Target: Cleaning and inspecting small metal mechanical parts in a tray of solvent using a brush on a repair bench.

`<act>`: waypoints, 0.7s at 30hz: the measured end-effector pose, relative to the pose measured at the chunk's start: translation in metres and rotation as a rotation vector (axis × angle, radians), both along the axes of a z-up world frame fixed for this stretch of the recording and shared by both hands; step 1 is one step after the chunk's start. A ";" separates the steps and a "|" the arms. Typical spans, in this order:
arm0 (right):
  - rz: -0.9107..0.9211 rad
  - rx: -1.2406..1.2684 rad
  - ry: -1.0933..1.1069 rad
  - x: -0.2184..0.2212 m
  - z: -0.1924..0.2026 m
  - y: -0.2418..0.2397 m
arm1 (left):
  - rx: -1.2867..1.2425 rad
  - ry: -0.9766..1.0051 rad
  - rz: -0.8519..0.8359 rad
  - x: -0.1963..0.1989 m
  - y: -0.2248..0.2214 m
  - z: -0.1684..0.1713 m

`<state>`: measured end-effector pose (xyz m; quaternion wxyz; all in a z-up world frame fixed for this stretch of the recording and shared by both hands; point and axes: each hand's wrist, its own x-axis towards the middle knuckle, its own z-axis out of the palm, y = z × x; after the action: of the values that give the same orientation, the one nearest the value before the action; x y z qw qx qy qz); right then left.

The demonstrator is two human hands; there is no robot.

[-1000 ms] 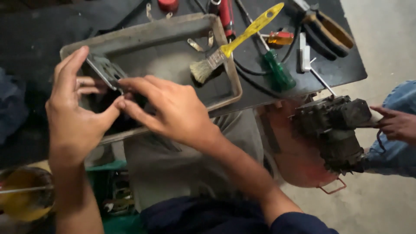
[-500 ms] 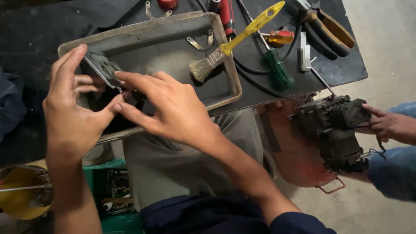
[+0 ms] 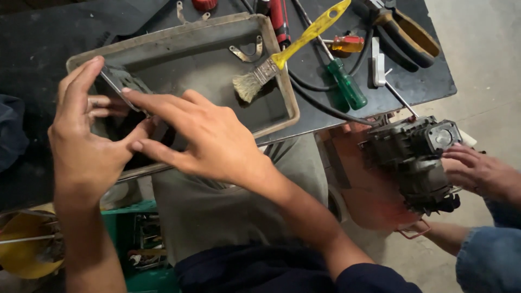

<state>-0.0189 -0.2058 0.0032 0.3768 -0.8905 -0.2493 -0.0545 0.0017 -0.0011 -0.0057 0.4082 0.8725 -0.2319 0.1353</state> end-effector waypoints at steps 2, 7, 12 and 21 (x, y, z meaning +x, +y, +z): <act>-0.004 -0.014 0.013 0.000 -0.001 0.000 | 0.026 -0.027 -0.002 0.000 0.001 -0.001; -0.046 0.015 0.062 0.003 0.005 0.000 | 0.012 -0.015 -0.010 0.000 0.000 -0.001; -0.087 0.031 0.080 0.004 0.006 0.002 | 0.010 0.010 -0.010 0.000 0.001 0.000; 0.005 -0.003 -0.009 0.001 -0.003 -0.001 | 0.037 0.012 0.003 -0.001 -0.001 0.003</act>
<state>-0.0180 -0.2067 -0.0002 0.3746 -0.8901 -0.2531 -0.0572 0.0008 -0.0025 -0.0026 0.3931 0.8811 -0.2307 0.1263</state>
